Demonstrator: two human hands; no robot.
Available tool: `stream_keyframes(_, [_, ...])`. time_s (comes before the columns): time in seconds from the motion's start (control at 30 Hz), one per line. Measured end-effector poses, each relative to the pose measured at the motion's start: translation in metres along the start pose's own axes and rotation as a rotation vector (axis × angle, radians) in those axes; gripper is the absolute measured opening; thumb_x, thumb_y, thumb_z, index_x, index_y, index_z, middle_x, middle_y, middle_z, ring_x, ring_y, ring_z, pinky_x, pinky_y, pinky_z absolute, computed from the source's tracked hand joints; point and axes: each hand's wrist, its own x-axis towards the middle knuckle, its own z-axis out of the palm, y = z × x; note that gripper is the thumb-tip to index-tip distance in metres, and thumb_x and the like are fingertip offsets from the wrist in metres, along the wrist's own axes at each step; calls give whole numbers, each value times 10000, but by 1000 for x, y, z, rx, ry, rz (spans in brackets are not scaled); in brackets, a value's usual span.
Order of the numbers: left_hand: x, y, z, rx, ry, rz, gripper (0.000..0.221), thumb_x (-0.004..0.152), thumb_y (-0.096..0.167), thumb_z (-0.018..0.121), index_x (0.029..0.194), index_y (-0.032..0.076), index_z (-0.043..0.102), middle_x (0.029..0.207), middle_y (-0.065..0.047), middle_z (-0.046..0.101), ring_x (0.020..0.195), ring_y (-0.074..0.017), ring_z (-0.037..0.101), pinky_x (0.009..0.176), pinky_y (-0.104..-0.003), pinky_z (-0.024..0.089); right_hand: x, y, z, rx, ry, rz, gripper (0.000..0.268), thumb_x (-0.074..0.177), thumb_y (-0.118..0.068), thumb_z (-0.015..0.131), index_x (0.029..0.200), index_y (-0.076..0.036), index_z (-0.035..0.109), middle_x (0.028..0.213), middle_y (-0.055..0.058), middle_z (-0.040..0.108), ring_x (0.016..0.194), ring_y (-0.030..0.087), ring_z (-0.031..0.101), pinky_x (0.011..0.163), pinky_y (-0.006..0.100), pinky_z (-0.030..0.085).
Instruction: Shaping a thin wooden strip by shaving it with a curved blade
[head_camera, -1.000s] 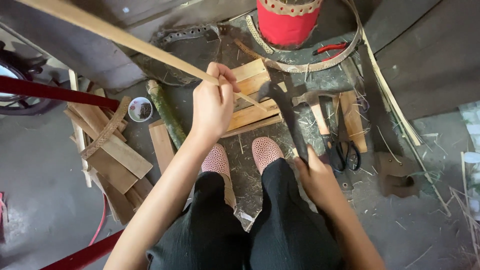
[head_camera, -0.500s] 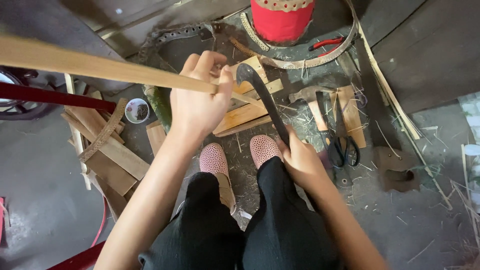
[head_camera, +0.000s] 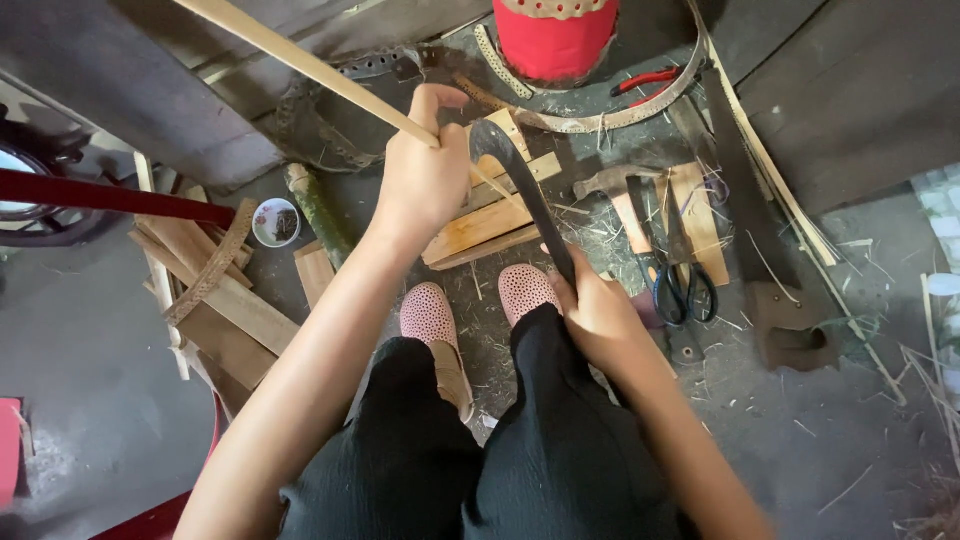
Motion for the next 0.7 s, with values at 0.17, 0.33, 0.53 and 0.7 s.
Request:
stream_keyframes(0.17, [-3,18,3,-181,6,-160,450,907,22,338,1323,125,474,664,-53,556,469,-127,497,408,-300,403,-9,-2,-5,16,73,-133,411,1003,-234,513,1407,-164,483,883,234,757,730,411,747,667,533,505])
stream_keyframes(0.33, [-4,20,6,-243,4,-208,490,906,11,318,1367,126,438,701,-66,548,464,-119,468,369,-287,370,-12,-5,-7,-44,70,-216,501,967,-166,538,1459,-132,449,1040,130,792,751,369,778,636,535,528])
stream_keyframes(0.53, [-3,15,9,-229,17,-168,516,905,26,334,1402,146,404,788,-83,589,486,-116,498,399,-285,404,-10,-2,-8,-21,131,-313,476,960,-146,531,1418,-35,462,913,179,787,661,383,766,568,515,530])
stream_keyframes(0.7, [-9,17,11,-202,17,-93,765,904,2,313,1619,153,87,722,-83,609,476,-120,480,436,-277,425,-8,-12,-13,-44,71,-270,525,968,-126,532,1473,-29,422,917,181,788,677,333,788,583,487,545])
